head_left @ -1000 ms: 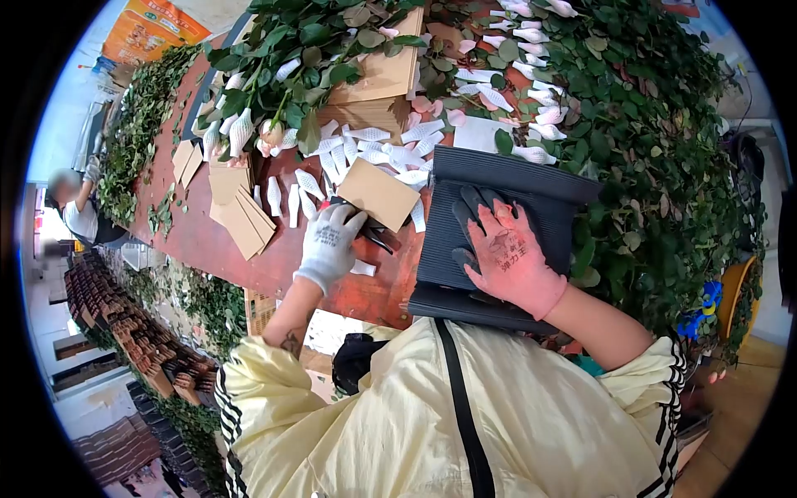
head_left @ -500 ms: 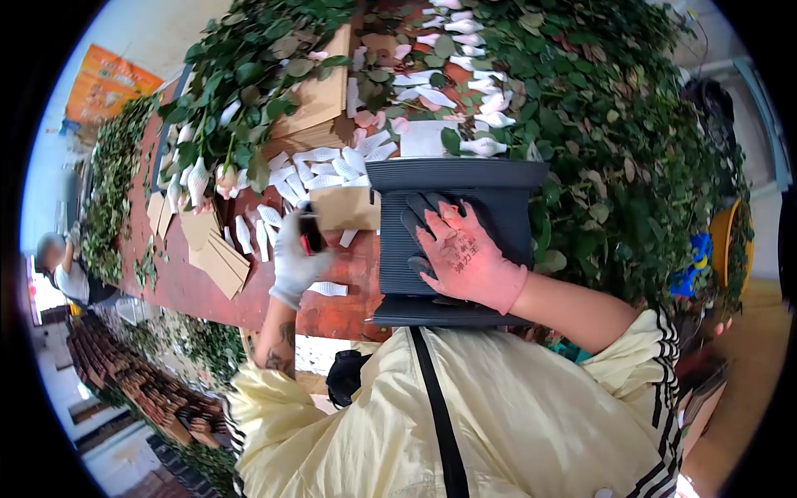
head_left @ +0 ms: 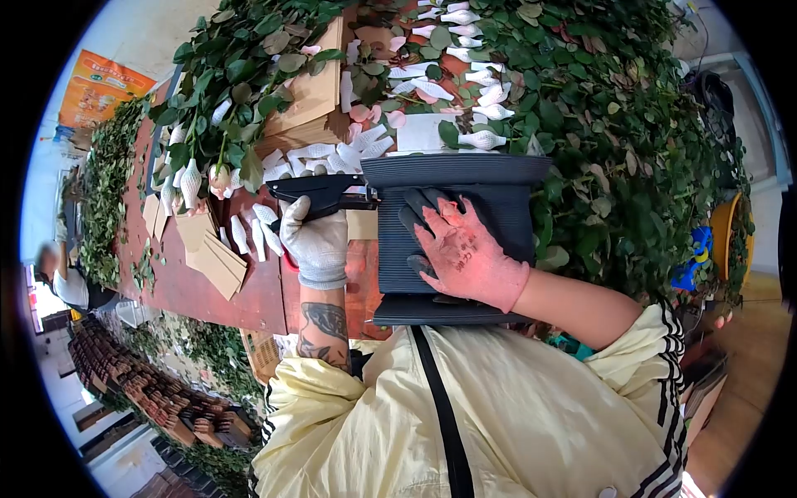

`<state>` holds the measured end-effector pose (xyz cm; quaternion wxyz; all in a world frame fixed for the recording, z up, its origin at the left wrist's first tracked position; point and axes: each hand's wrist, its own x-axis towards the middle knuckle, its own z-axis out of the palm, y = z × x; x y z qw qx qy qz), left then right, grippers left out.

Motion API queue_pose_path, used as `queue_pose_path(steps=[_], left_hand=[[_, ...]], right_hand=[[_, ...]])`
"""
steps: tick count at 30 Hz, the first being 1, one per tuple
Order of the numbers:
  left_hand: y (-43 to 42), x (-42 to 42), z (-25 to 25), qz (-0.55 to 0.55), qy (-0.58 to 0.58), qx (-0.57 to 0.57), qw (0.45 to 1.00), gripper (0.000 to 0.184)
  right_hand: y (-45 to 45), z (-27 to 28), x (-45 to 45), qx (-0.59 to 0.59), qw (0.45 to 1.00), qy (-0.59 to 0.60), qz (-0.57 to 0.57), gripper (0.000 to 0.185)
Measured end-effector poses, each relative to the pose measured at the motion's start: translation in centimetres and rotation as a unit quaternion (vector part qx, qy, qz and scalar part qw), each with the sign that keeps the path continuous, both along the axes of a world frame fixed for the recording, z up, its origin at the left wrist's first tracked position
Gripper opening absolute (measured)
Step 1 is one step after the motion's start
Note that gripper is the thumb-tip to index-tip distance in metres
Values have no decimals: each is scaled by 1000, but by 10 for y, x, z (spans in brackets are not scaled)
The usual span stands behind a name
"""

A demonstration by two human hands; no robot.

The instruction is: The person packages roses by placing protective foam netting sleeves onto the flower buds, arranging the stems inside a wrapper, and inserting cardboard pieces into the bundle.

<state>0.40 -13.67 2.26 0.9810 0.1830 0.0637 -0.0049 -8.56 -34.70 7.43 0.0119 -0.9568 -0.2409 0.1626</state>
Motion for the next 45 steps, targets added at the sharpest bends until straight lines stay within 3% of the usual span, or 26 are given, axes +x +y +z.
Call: queue_pose_path(steps=[9, 11, 16, 25, 32, 35, 36, 38, 41, 42, 44, 45], left_hand=[[-21, -3, 9, 56, -72, 79, 993, 54], [-24, -4, 14, 54, -81, 90, 991, 56], [-29, 1, 19, 19, -157, 118, 980, 63], [-34, 18, 15, 18, -147, 101, 984, 38], [-28, 26, 7, 33, -147, 144, 978, 30], [-29, 28, 4, 41, -105, 96, 989, 28], [-24, 30, -1, 33, -48, 132, 990, 32], [-14, 35, -2, 2, -7, 47, 999, 32], [9, 29, 17, 67, -81, 129, 986, 39], [17, 15, 28, 89, -62, 230, 967, 42], [49, -9, 52, -99, -90, 497, 858, 41], [49, -22, 45, -86, -161, 644, 743, 43]], right_hand=[[2, -10, -3, -27, 1000, -11, -7, 61], [1, -17, -3, 75, 997, 12, -32, 61], [2, -6, -1, 7, 999, -32, 2, 59], [2, -20, -5, 19, 997, -80, -3, 62], [0, -25, -5, 18, 995, -100, -2, 61], [-2, -28, -9, 28, 991, -128, 5, 60], [-2, -27, -9, 27, 991, -132, 13, 60], [-1, -23, -6, 33, 993, -110, 4, 61], [0, -9, -1, 36, 999, -30, 0, 63], [-1, -12, -2, 35, 999, -30, -3, 63], [-1, -19, -6, -27, 996, -82, 16, 65], [0, -17, -7, -23, 996, -81, 21, 65]])
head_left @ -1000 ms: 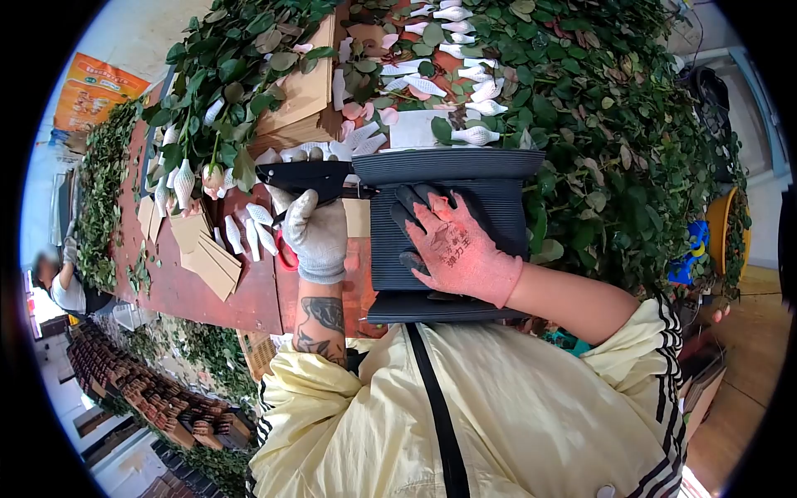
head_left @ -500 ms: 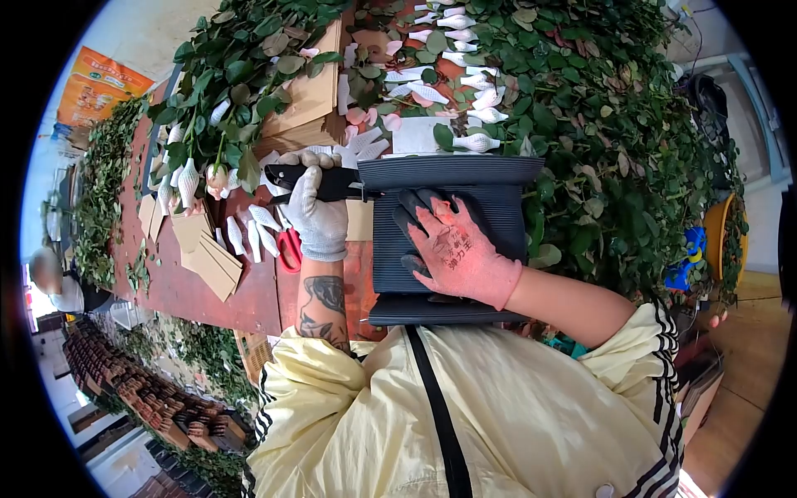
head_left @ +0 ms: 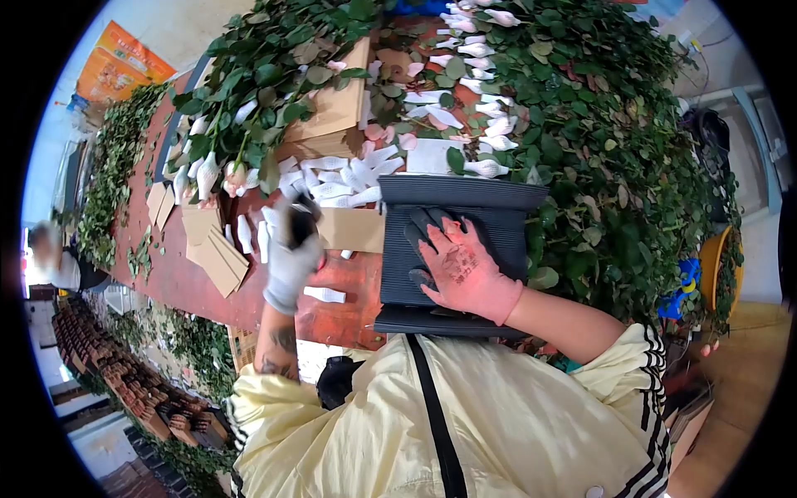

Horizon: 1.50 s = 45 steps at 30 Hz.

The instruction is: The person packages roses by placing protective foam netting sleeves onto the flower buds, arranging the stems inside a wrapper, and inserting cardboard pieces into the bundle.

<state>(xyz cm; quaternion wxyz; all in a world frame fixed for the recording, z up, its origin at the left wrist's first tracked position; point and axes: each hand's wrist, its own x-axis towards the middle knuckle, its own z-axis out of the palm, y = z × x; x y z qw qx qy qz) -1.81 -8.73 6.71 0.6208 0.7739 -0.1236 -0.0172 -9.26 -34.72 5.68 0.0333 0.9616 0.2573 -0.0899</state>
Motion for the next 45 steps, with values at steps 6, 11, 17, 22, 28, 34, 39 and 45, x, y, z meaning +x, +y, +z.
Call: queue_pose_path(steps=[6, 11, 17, 22, 28, 34, 39, 45], left_hand=[[25, -76, -70, -202, -152, 551, 795, 41], [59, -58, -70, -113, -165, 616, 762, 72], [12, 1, -56, -78, -185, 500, 842, 85], [-2, 28, -69, -158, -204, 557, 789, 75], [33, 41, -65, -118, -271, 500, 814, 49], [-4, -46, 31, 22, -71, -30, 997, 28], [-42, -71, 57, -250, -1, 52, 967, 56], [-24, -71, -2, -45, 124, -37, 991, 65]], right_hand=[[4, 3, 2, 15, 1000, 5, -14, 62], [2, 10, 2, -11, 1000, 9, -8, 62], [3, 15, 3, -10, 1000, 20, -13, 61], [1, 20, 5, 3, 999, 33, -13, 62], [-17, 9, 3, 104, 994, 7, -17, 62], [-27, 66, -23, 415, 900, 47, -123, 60], [-23, 91, -28, 539, 818, 122, -162, 42], [-73, 59, -5, 588, 588, 388, -396, 10]])
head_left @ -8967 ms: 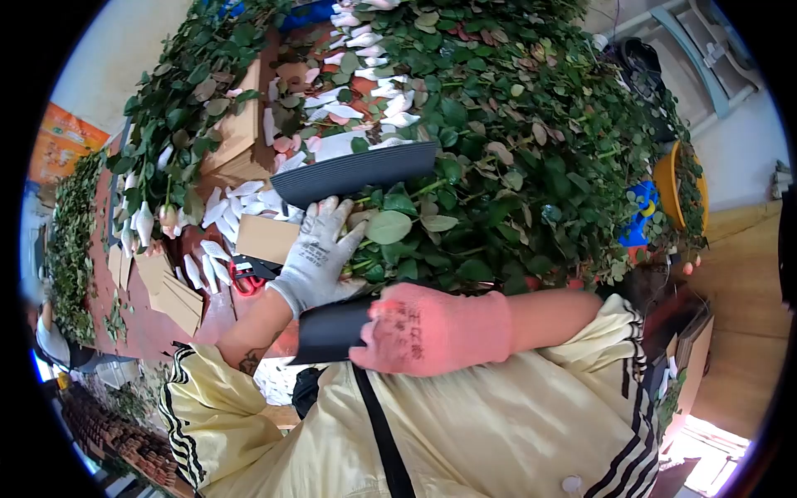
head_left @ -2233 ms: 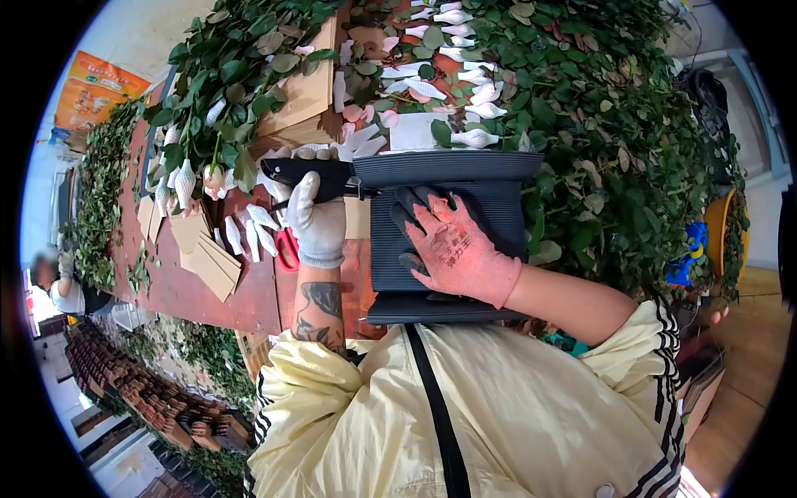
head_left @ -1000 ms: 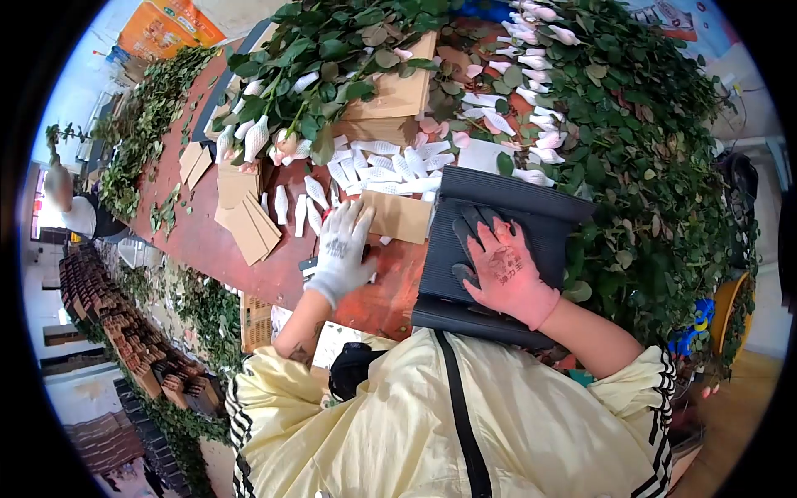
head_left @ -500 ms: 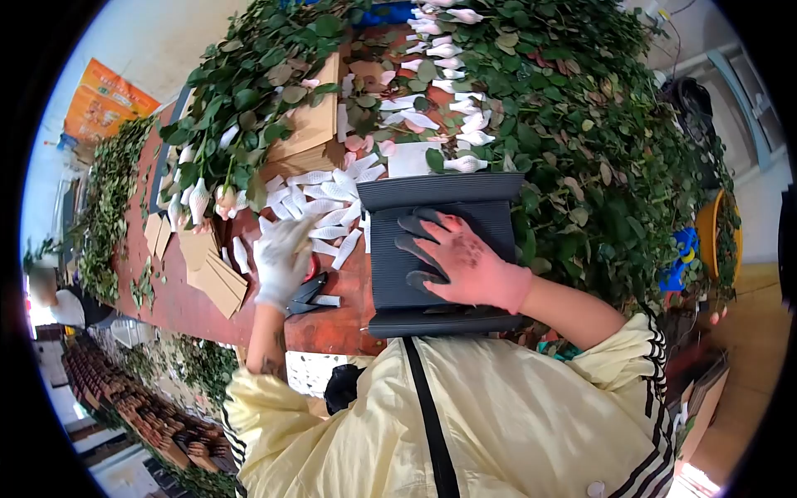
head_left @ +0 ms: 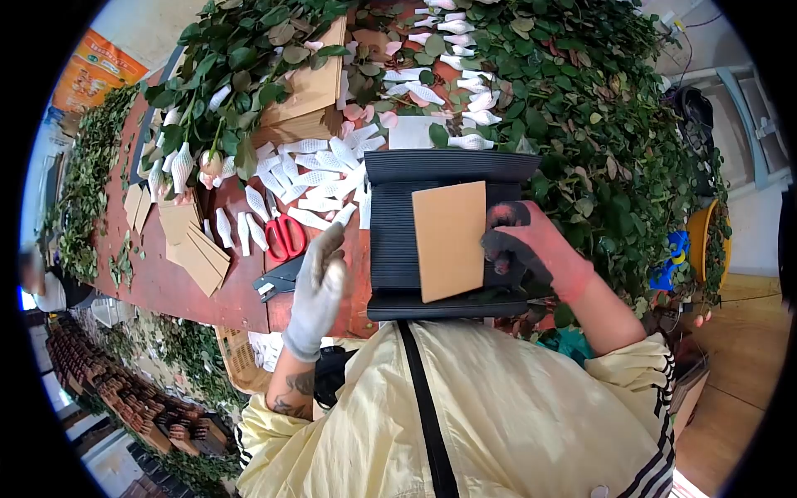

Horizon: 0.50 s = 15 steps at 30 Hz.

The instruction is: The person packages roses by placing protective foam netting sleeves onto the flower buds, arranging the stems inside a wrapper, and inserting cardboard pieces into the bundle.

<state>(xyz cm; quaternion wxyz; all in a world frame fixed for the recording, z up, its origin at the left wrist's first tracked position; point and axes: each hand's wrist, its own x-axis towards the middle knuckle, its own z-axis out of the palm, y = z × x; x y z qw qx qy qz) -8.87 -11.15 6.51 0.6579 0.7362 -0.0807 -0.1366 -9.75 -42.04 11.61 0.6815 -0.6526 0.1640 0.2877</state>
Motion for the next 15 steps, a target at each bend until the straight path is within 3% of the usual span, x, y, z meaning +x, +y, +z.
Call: queue_pose_path(steps=[2, 4, 6, 8, 10, 12, 13, 14, 15], left_hand=[[1, -2, -17, -31, 42, -25, 998, 72], [-11, -8, -35, -95, 147, -183, 967, 78], [-4, -1, -71, -187, 67, -41, 979, 79], [-18, -11, -30, -110, 123, -86, 983, 89], [-18, -14, -18, -127, 121, -93, 980, 90], [-21, -16, -10, -130, 113, -37, 984, 91], [-23, -16, -7, -136, 110, -62, 983, 90], [-24, -18, -5, -136, 110, -61, 983, 90], [-25, -19, -2, -138, 99, -36, 985, 89]], right_hand=[[1, -1, 6, -40, 999, 31, 10, 10], [7, -9, 6, -79, 996, 16, 34, 16], [14, -6, 10, -92, 995, 15, 34, 18], [19, -3, 17, -119, 991, 22, 55, 17], [25, -13, 18, -112, 992, 10, 54, 20], [33, -14, 19, -179, 982, -10, 62, 23], [37, -8, 20, -253, 962, -5, 101, 23], [39, -10, 16, -252, 963, -4, 100, 23], [43, -14, 7, -431, 868, -200, 144, 23]])
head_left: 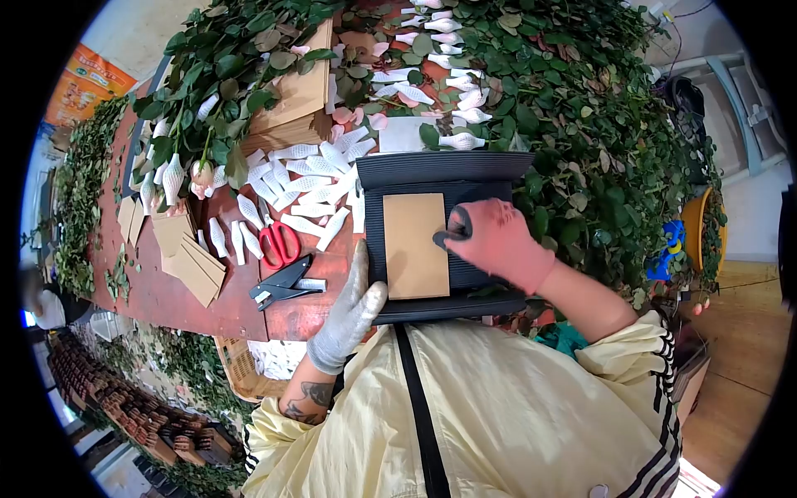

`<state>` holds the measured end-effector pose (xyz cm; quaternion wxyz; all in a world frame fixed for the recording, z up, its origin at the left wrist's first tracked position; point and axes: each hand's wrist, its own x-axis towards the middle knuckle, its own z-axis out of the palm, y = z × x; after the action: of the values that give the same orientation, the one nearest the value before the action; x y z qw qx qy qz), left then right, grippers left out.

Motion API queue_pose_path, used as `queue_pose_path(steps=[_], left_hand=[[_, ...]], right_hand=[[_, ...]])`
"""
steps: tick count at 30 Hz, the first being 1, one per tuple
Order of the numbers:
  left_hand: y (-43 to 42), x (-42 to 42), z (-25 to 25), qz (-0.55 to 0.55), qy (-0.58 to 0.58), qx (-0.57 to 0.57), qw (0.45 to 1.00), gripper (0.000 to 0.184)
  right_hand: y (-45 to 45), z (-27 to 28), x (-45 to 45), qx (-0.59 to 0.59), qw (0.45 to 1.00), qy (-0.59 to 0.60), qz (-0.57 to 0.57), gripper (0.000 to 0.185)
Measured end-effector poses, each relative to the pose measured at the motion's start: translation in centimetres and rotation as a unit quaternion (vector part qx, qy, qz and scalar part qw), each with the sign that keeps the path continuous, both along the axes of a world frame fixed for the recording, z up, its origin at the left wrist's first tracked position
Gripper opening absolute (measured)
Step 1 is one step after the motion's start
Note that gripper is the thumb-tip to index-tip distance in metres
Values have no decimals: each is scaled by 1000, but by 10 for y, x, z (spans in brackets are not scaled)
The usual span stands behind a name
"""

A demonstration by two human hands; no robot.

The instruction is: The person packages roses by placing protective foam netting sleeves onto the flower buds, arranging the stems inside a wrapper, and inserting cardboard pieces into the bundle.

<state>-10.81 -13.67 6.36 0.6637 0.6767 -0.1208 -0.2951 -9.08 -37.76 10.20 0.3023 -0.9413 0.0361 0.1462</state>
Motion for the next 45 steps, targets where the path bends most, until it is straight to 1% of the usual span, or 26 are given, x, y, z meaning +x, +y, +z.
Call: queue_pose_path(steps=[1, 2, 3, 4, 6, 7, 9, 10, 11, 13, 15, 16, 17, 18, 19, 21, 22, 23, 25, 26, 29, 30, 33, 35, 42, 45], left_hand=[[0, 0, 2, -3, -16, 23, 1000, 88], [0, 1, 3, -2, -16, 23, 1000, 88], [0, 3, 3, -5, 6, -7, 1000, 88], [1, 3, 3, -10, 30, -37, 999, 88], [4, 4, 2, -10, 51, -41, 998, 88], [4, 5, 0, -4, 69, -47, 996, 88], [3, 6, -3, 5, 68, -58, 996, 87], [6, 6, -5, -1, 65, -49, 997, 88], [7, 6, -5, -7, 62, -39, 997, 88], [5, 5, -3, 7, 61, -27, 998, 89], [3, 8, 3, 20, 59, -17, 998, 90], [5, 11, 9, 9, -123, 120, 985, 88], [6, 14, 15, -1, -299, 250, 921, 87], [5, 15, 24, -8, -396, 296, 869, 74], [3, 16, 32, -7, -398, 297, 868, 74], [-4, 17, 44, -146, -408, 264, 862, 64], [-9, 15, 46, -145, -420, 271, 854, 60], [-10, 13, 45, -145, -421, 272, 853, 60], [-12, 7, 40, -213, -407, 310, 832, 58], [-12, 5, 38, -216, -420, 316, 823, 56], [-11, 5, 37, -219, -412, 320, 825, 58], [-13, 5, 38, -219, -412, 322, 824, 58], [-18, 3, 40, -182, -427, 319, 826, 62], [-18, 2, 39, -182, -426, 321, 826, 66], [-18, 2, 37, -165, -442, 325, 819, 69], [-17, 0, 34, -167, -442, 331, 817, 69]], right_hand=[[4, -1, -8, -177, 959, -197, 100, 22], [9, 1, -14, -198, 933, -270, 134, 26], [11, 5, -14, -215, 919, -241, 224, 37], [13, -4, -15, -113, 947, -180, 240, 44], [17, -9, -21, -207, 931, -116, 277, 60], [14, -10, -21, -208, 932, -116, 272, 60], [5, -18, -16, -211, 941, -97, 246, 61], [2, -19, -17, -187, 944, -133, 238, 62], [3, -19, -18, -185, 944, -132, 238, 62], [4, -11, -17, -196, 940, -77, 269, 63], [2, -19, -20, -174, 944, -89, 264, 63], [2, -21, -22, -151, 948, -102, 261, 63], [3, -20, -22, -151, 948, -104, 260, 63], [5, -18, -23, -169, 946, -107, 254, 63], [6, -17, -24, -186, 944, -110, 249, 63], [9, -13, -24, -184, 943, -108, 256, 63], [9, -11, -24, -185, 942, -103, 261, 62], [9, -10, -24, -185, 942, -105, 261, 62], [7, -9, -24, -183, 931, -95, 302, 63], [7, -11, -26, -179, 932, -104, 298, 63], [6, -16, -28, -170, 932, -138, 289, 63], [7, -15, -28, -168, 932, -140, 290, 63], [9, -12, -26, -185, 935, -95, 288, 63], [9, -13, -29, -197, 933, -103, 284, 64], [14, -16, -27, -198, 933, -112, 277, 64], [14, -22, -28, -192, 930, -139, 280, 63]])
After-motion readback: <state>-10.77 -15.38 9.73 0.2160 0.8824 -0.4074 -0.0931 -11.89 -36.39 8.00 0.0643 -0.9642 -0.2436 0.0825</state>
